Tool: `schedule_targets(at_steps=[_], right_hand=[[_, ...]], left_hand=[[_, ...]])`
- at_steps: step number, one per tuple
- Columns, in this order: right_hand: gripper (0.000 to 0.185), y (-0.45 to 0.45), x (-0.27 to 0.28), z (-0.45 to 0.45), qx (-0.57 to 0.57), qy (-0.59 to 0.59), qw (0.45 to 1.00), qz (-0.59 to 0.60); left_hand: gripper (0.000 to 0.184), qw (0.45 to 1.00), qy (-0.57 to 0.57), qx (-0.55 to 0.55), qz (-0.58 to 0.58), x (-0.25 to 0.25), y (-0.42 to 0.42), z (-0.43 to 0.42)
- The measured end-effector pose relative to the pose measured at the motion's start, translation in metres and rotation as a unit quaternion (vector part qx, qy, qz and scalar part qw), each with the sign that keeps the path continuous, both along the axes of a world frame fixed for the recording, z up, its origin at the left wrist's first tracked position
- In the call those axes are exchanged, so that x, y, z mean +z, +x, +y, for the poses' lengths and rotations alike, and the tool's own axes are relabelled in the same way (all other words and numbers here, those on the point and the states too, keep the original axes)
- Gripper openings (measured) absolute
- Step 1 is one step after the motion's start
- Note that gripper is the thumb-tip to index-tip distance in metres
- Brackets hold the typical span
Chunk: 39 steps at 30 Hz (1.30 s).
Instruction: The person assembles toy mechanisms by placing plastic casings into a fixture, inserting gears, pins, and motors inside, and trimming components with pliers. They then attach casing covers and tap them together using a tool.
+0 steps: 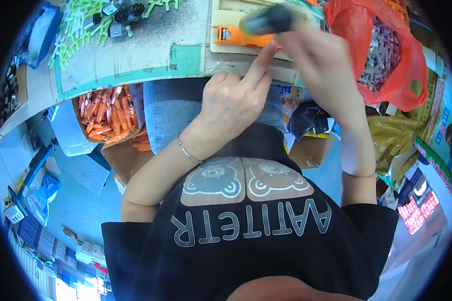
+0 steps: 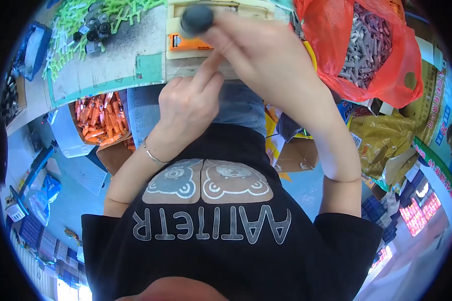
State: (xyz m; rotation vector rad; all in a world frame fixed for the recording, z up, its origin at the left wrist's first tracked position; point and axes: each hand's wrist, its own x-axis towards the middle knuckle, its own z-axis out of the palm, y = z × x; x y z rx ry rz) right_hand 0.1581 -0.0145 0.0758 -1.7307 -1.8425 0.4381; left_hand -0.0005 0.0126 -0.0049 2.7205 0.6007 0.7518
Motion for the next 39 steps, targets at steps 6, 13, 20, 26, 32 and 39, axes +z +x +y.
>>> schedule_targets(at_steps=[6, 13, 20, 26, 32, 39], right_hand=[[0.018, -0.010, 0.015, -0.002, -0.054, -0.080, 0.990, 0.101], [0.018, -0.019, 0.006, 0.023, 0.031, 0.004, 0.999, 0.043], [0.018, -0.005, -0.007, 0.043, 0.092, 0.109, 0.980, 0.143], [0.028, 0.106, -0.003, -0.009, -0.300, 0.115, 0.946, -0.045], [0.032, 0.168, -0.019, -0.051, -0.414, -0.044, 0.890, -0.187], [0.020, 0.075, 0.005, -0.060, -0.302, -0.080, 0.939, -0.144]], left_hand=[[0.007, 0.999, -0.039, 0.002, -0.007, 0.002, -0.004, -0.002], [0.010, 0.997, -0.073, -0.011, 0.002, 0.007, -0.007, 0.002], [0.008, 0.994, -0.106, -0.014, -0.034, 0.015, -0.004, 0.008], [0.025, 0.970, -0.227, -0.059, -0.062, 0.028, 0.001, 0.030], [0.033, 0.998, -0.058, -0.034, -0.006, 0.043, 0.017, 0.046], [0.037, 0.981, -0.154, -0.077, -0.085, 0.032, 0.022, 0.054]])
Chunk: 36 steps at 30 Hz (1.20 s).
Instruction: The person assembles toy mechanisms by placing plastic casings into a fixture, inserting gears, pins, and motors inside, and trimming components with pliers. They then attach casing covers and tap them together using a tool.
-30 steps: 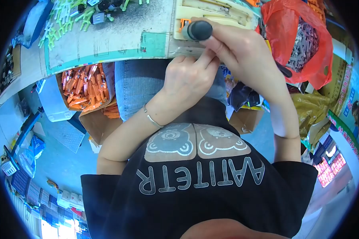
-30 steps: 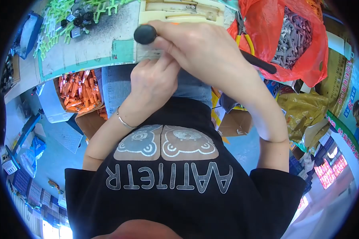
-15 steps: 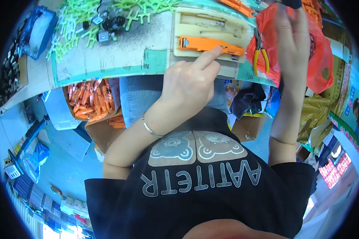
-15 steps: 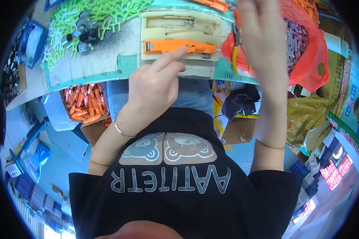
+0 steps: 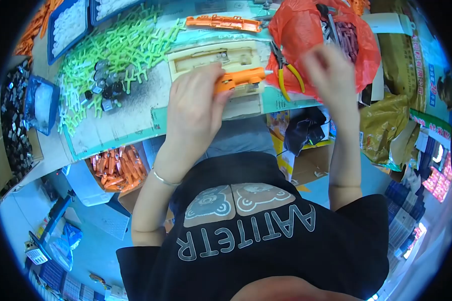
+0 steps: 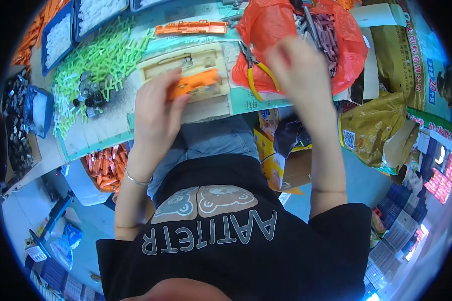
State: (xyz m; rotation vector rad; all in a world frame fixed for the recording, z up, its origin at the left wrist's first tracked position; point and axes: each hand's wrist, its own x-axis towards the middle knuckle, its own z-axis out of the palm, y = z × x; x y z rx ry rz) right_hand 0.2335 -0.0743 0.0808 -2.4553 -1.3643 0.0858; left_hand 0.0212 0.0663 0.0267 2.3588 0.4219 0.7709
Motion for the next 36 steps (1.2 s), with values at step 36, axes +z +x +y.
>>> schedule_targets(at_steps=[36], right_hand=[[0.020, -0.091, 0.007, 0.040, 0.263, 0.043, 0.902, 0.341]], left_hand=[[0.023, 0.988, -0.048, 0.103, -0.104, 0.035, -0.030, 0.018]])
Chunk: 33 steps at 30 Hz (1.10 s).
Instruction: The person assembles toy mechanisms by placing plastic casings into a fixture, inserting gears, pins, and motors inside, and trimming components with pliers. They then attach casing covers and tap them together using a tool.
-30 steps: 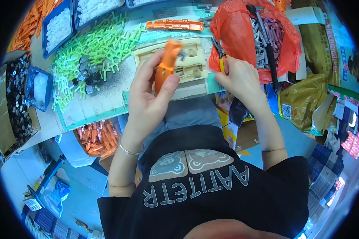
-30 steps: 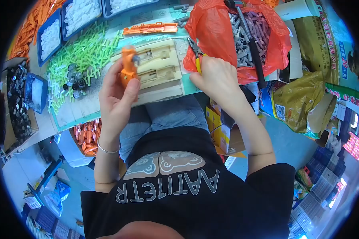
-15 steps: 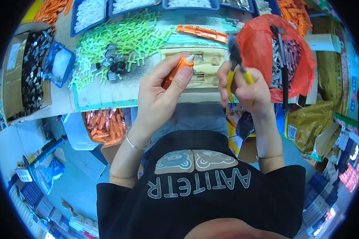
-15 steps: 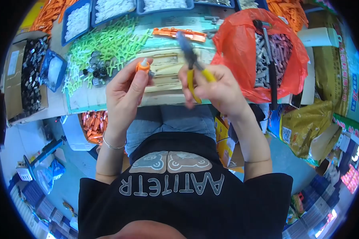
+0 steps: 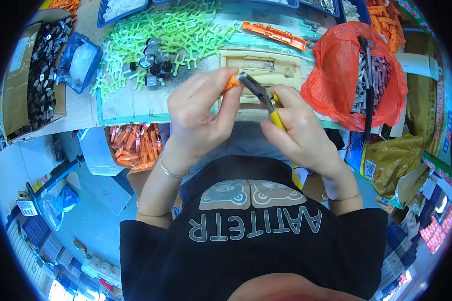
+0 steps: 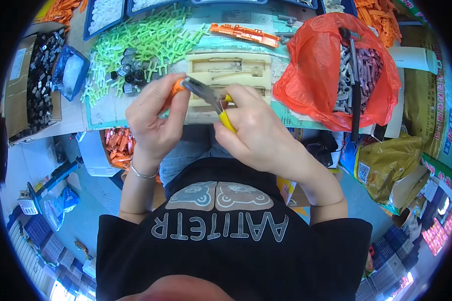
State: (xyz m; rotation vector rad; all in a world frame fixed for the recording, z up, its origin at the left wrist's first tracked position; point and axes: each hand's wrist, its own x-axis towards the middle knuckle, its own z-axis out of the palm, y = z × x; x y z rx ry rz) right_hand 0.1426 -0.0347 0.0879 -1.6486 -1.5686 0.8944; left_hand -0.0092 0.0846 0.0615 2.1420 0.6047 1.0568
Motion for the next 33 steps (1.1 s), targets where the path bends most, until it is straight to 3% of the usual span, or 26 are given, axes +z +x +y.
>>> schedule_targets(at_steps=[1, 2, 4, 5, 7, 9, 11, 12, 13, 14, 16, 19, 21, 22, 23, 24, 25, 26, 28, 30, 33], right_hand=[[0.019, -0.002, -0.004, -0.002, 0.005, 0.018, 0.999, -0.042], [0.019, -0.001, -0.008, -0.003, 0.006, 0.015, 0.999, -0.042], [0.018, 0.003, -0.014, -0.007, 0.056, 0.032, 0.995, -0.076], [0.018, 0.006, -0.015, -0.008, 0.054, 0.031, 0.995, -0.076], [0.018, 0.014, -0.016, -0.013, 0.138, 0.061, 0.986, -0.065], [0.018, 0.024, -0.011, -0.022, 0.110, 0.039, 0.992, -0.054], [0.018, 0.033, -0.009, -0.031, 0.082, 0.019, 0.996, -0.041], [0.019, 0.038, -0.011, -0.035, -0.020, -0.042, 0.984, -0.170], [0.020, 0.042, -0.012, -0.038, -0.121, -0.100, 0.943, -0.292], [0.020, 0.048, -0.015, -0.039, -0.117, -0.098, 0.945, -0.291], [0.022, 0.056, -0.021, -0.037, -0.138, -0.083, 0.872, -0.462], [0.021, 0.053, -0.007, -0.017, -0.109, -0.145, 0.844, -0.505], [0.019, 0.049, -0.005, 0.005, -0.103, -0.107, 0.858, -0.492], [0.017, 0.049, -0.008, 0.019, -0.104, -0.032, 0.896, -0.431], [0.015, 0.050, -0.012, 0.033, -0.103, 0.041, 0.925, -0.364], [0.015, 0.051, -0.020, 0.047, -0.097, 0.043, 0.926, -0.362], [0.014, 0.052, -0.029, 0.062, -0.099, 0.080, 0.925, -0.358], [0.013, 0.053, -0.036, 0.073, -0.100, 0.118, 0.922, -0.354], [0.013, 0.058, -0.045, 0.088, -0.088, 0.071, 0.920, -0.375], [0.014, 0.059, -0.046, 0.090, -0.079, 0.020, 0.914, -0.397], [0.012, 0.057, -0.040, 0.089, -0.063, 0.080, 0.883, -0.458]], left_hand=[[0.021, 0.995, -0.094, -0.036, 0.003, 0.001, -0.006, -0.002], [0.021, 0.995, -0.097, -0.034, 0.003, 0.002, -0.012, -0.002], [0.018, 0.943, -0.310, -0.119, 0.026, 0.002, -0.026, -0.003], [0.018, 0.942, -0.311, -0.121, 0.026, 0.000, -0.032, -0.004], [0.018, 0.876, -0.433, -0.211, 0.022, -0.009, -0.043, -0.005], [0.020, 0.849, -0.463, -0.248, 0.052, -0.010, -0.058, 0.002], [0.024, 0.772, -0.544, -0.310, 0.110, -0.028, -0.087, 0.014], [0.024, 0.773, -0.543, -0.309, 0.109, -0.036, -0.104, 0.019], [0.024, 0.751, -0.548, -0.295, 0.222, -0.045, -0.124, 0.023], [0.024, 0.718, -0.547, -0.275, 0.331, -0.055, -0.145, 0.025], [0.022, 0.697, -0.519, -0.203, 0.452, -0.089, -0.189, 0.021], [0.024, 0.674, -0.520, -0.118, 0.510, -0.153, -0.259, 0.005], [0.030, 0.624, -0.478, -0.114, 0.608, -0.196, -0.300, -0.014], [0.030, 0.624, -0.483, -0.107, 0.605, -0.201, -0.303, -0.025], [0.034, 0.586, -0.392, -0.123, 0.699, -0.205, -0.304, -0.036], [0.039, 0.535, -0.294, -0.138, 0.780, -0.208, -0.307, -0.046], [0.039, 0.535, -0.298, -0.134, 0.779, -0.212, -0.313, -0.054], [0.040, 0.546, -0.231, -0.100, 0.799, -0.216, -0.319, -0.062], [0.040, 0.560, -0.105, -0.058, 0.820, -0.211, -0.315, -0.063], [0.041, 0.580, -0.359, -0.026, 0.731, -0.145, -0.255, -0.022], [0.026, 0.808, -0.389, -0.062, 0.437, -0.061, -0.199, 0.013]])
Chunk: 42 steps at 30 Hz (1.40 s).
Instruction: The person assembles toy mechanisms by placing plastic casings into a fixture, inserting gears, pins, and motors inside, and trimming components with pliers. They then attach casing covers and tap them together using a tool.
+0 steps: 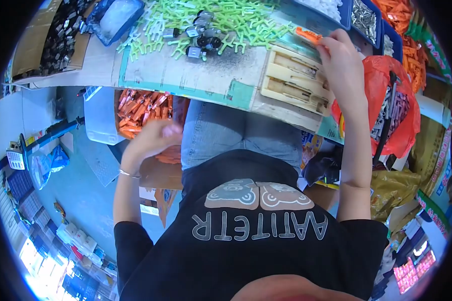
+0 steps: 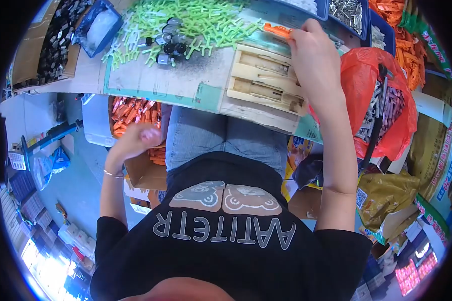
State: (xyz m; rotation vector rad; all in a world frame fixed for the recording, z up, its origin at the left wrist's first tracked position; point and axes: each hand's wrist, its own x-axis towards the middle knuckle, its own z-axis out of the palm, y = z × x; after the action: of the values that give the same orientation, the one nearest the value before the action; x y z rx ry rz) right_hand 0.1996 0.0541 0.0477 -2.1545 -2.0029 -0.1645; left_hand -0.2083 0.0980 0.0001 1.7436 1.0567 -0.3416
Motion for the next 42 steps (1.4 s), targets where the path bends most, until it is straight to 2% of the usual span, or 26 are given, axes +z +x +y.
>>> schedule_targets(at_steps=[1, 2, 3, 4, 5, 6, 9, 10, 11, 14, 15, 16, 18, 20, 22, 23, 25, 26, 28, 29, 31, 34, 35, 37, 42], right_hand=[[0.012, -0.003, 0.004, -0.004, -0.018, 0.015, 0.996, 0.086], [0.011, -0.006, 0.008, -0.009, -0.037, 0.030, 0.984, 0.171], [0.010, -0.010, 0.013, -0.015, -0.005, 0.036, 0.976, 0.215], [0.010, -0.013, 0.013, -0.021, -0.009, 0.034, 0.976, 0.214], [0.011, -0.017, 0.013, -0.027, 0.042, 0.044, 0.973, 0.221], [0.011, -0.019, 0.013, -0.033, 0.095, 0.054, 0.968, 0.225], [0.016, -0.027, 0.006, -0.050, 0.103, 0.006, 0.953, 0.285], [0.018, -0.032, 0.003, -0.054, 0.107, -0.008, 0.939, 0.326], [0.021, -0.035, 0.000, -0.053, 0.130, -0.003, 0.955, 0.266], [0.022, -0.047, -0.005, -0.054, 0.165, 0.022, 0.955, 0.244], [0.021, -0.047, 0.001, -0.055, 0.188, 0.047, 0.965, 0.177], [0.021, -0.046, 0.007, -0.059, 0.182, 0.044, 0.966, 0.178], [0.019, -0.041, 0.016, -0.068, 0.152, -0.050, 0.981, 0.108], [0.018, -0.035, 0.021, -0.074, 0.150, -0.046, 0.983, 0.098], [0.021, -0.031, 0.024, -0.080, 0.133, -0.069, 0.989, -0.002], [0.024, -0.029, 0.020, -0.082, 0.140, -0.077, 0.987, 0.017], [0.024, -0.030, 0.020, -0.082, 0.140, -0.088, 0.986, 0.012], [0.024, -0.032, 0.020, -0.081, 0.146, -0.097, 0.985, 0.007], [0.022, -0.038, 0.021, -0.082, 0.131, -0.116, 0.984, 0.020], [0.020, -0.042, 0.022, -0.082, 0.116, -0.132, 0.984, 0.033], [0.018, -0.047, 0.028, -0.079, 0.103, -0.150, 0.983, 0.037], [0.013, -0.049, 0.029, -0.079, 0.089, -0.151, 0.984, 0.036], [0.011, -0.049, 0.027, -0.079, 0.086, -0.134, 0.987, 0.032], [0.011, -0.051, 0.025, -0.082, 0.071, -0.130, 0.988, 0.047], [0.012, -0.046, 0.031, -0.081, 0.039, -0.119, 0.989, 0.083]], left_hand=[[0.026, 0.994, 0.041, 0.028, -0.100, 0.023, 0.022, 0.008], [0.025, 0.979, 0.134, 0.065, -0.143, 0.031, 0.040, 0.013], [0.025, 0.952, 0.224, 0.100, -0.183, 0.034, 0.056, 0.018], [0.026, 0.899, 0.378, 0.062, -0.214, 0.034, 0.078, 0.028], [0.028, 0.819, 0.521, 0.022, -0.240, 0.030, 0.095, 0.037], [0.028, 0.819, 0.519, 0.022, -0.244, 0.023, 0.102, 0.041], [0.023, 0.783, 0.601, -0.011, -0.161, 0.011, 0.115, 0.047], [0.023, 0.785, 0.597, -0.017, -0.165, 0.011, 0.116, 0.047], [0.023, 0.785, 0.599, -0.027, -0.156, 0.010, 0.116, 0.047], [0.022, 0.781, 0.604, -0.057, -0.148, 0.013, 0.116, 0.049], [0.021, 0.776, 0.609, -0.070, -0.145, 0.014, 0.116, 0.050], [0.021, 0.779, 0.605, -0.074, -0.148, 0.014, 0.115, 0.049], [0.022, 0.791, 0.590, -0.060, -0.148, 0.013, 0.113, 0.046], [0.021, 0.805, 0.568, -0.043, -0.165, 0.010, 0.114, 0.043], [0.017, 0.829, 0.512, 0.048, -0.221, 0.004, 0.115, 0.042], [0.017, 0.830, 0.509, 0.045, -0.224, 0.006, 0.117, 0.040], [0.016, 0.862, 0.404, 0.157, -0.262, 0.018, 0.122, 0.027], [0.016, 0.863, 0.402, 0.157, -0.261, 0.021, 0.126, 0.019], [0.018, 0.867, 0.295, 0.238, -0.325, 0.026, 0.138, 0.003], [0.020, 0.869, 0.240, 0.220, -0.372, 0.021, 0.145, -0.004], [0.016, 0.897, 0.208, 0.149, -0.360, 0.024, 0.165, -0.017], [0.013, 0.845, 0.384, 0.007, -0.373, 0.019, 0.195, -0.022], [0.013, 0.845, 0.384, 0.007, -0.373, 0.015, 0.199, -0.023], [0.015, 0.833, 0.458, 0.011, -0.310, 0.006, 0.203, -0.024], [0.011, 0.874, 0.360, 0.062, -0.321, 0.004, 0.204, -0.014]])
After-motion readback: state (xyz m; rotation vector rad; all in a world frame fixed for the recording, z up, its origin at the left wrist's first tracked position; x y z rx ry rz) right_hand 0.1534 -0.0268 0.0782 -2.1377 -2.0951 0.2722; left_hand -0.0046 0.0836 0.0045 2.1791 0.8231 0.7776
